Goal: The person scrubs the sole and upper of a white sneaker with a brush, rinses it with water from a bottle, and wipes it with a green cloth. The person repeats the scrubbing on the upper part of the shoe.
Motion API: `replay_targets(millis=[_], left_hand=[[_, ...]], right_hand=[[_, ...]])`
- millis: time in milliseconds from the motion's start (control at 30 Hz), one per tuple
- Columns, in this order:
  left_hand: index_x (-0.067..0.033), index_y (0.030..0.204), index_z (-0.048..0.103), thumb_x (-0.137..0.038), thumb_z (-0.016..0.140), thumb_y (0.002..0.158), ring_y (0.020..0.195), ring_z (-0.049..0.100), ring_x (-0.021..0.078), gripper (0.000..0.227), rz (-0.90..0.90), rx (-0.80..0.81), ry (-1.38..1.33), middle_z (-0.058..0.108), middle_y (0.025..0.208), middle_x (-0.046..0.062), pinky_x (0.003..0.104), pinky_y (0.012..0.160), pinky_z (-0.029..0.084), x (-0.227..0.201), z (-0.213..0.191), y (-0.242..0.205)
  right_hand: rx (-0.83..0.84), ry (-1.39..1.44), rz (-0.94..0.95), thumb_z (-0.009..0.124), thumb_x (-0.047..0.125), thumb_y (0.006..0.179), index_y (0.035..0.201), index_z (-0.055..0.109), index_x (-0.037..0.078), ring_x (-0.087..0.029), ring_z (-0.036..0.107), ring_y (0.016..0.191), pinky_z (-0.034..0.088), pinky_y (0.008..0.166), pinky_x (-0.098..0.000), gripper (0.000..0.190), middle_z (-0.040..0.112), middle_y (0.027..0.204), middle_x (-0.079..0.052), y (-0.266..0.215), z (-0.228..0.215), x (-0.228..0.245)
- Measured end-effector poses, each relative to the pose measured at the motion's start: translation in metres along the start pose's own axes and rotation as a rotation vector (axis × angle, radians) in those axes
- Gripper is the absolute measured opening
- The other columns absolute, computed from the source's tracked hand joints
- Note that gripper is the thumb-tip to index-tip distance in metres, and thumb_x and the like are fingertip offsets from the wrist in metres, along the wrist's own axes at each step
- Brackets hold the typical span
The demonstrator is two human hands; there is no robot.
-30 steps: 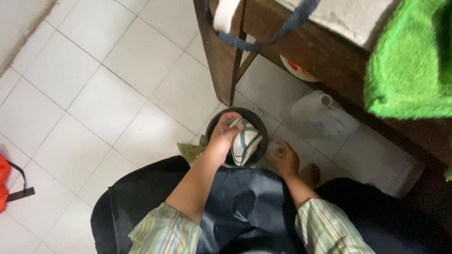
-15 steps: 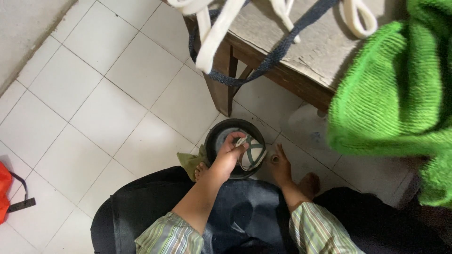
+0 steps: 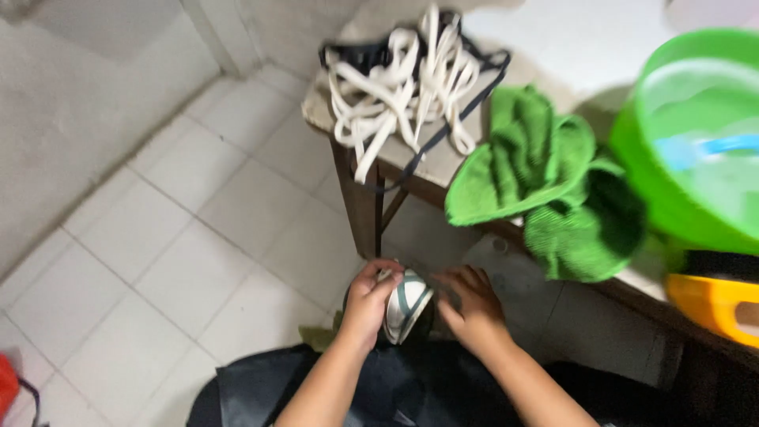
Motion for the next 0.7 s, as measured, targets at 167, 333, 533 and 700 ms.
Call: replay_targets(millis=[167,333,533,700], left_hand=[[-0.0076,0.098,0.069,-0.007,0.069,0.088,0.076,0.064,0.0149,0.010,0.080,0.067,-0.192,0.070,0.089,0.008,0.026,0.068,0.050,-0.096,0.026,-0.037],[-0.0066,0.105,0.070,-0.009,0.068,0.090,0.078,0.063,0.0157,0.016,0.159,0.065,-0.206,0.067,0.088,0.008,0.028,0.073,0.050,-0.155,0.041,-0.068],[-0.0046,0.109,0.067,-0.007,0.066,0.089,0.082,0.069,0.0235,0.020,0.160,0.027,-0.328,0.073,0.098,0.018,0.034,0.074,0.056,-0.170,0.050,-0.085],[-0.0097,0.117,0.067,-0.009,0.063,0.091,0.079,0.063,0.0197,0.026,0.038,-0.157,-0.378,0.066,0.093,0.010,0.029,0.063,0.049,-0.170,0.046,-0.091]], right_hand=[[-0.260,-0.100,-0.288,0.066,0.013,0.093,0.122,0.069,0.013,-0.022,0.061,0.079,0.049,0.075,-0.0328,0.030,0.069,0.094,-0.002,0.030,-0.171,0.146],[-0.432,-0.123,-0.066,0.073,0.010,0.093,0.163,0.036,0.011,-0.008,0.047,0.053,0.048,0.061,-0.0234,0.079,0.065,0.075,0.004,0.055,-0.254,0.179],[-0.023,-0.385,0.401,0.061,0.032,0.095,0.142,0.060,0.029,-0.036,0.072,0.066,0.052,0.060,-0.0488,0.047,0.077,0.069,-0.008,0.085,-0.239,0.133],[-0.632,0.051,0.024,0.053,0.003,0.106,0.123,0.069,0.008,-0.007,0.028,0.052,0.027,0.056,-0.0234,0.024,0.052,0.074,0.005,0.039,-0.268,0.164]])
Point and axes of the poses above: each hand's wrist, its own y-axis towards the middle knuckle, its own z-axis out of the palm, x = y × z, the point moved 6 cm from there along y, towards the middle knuckle
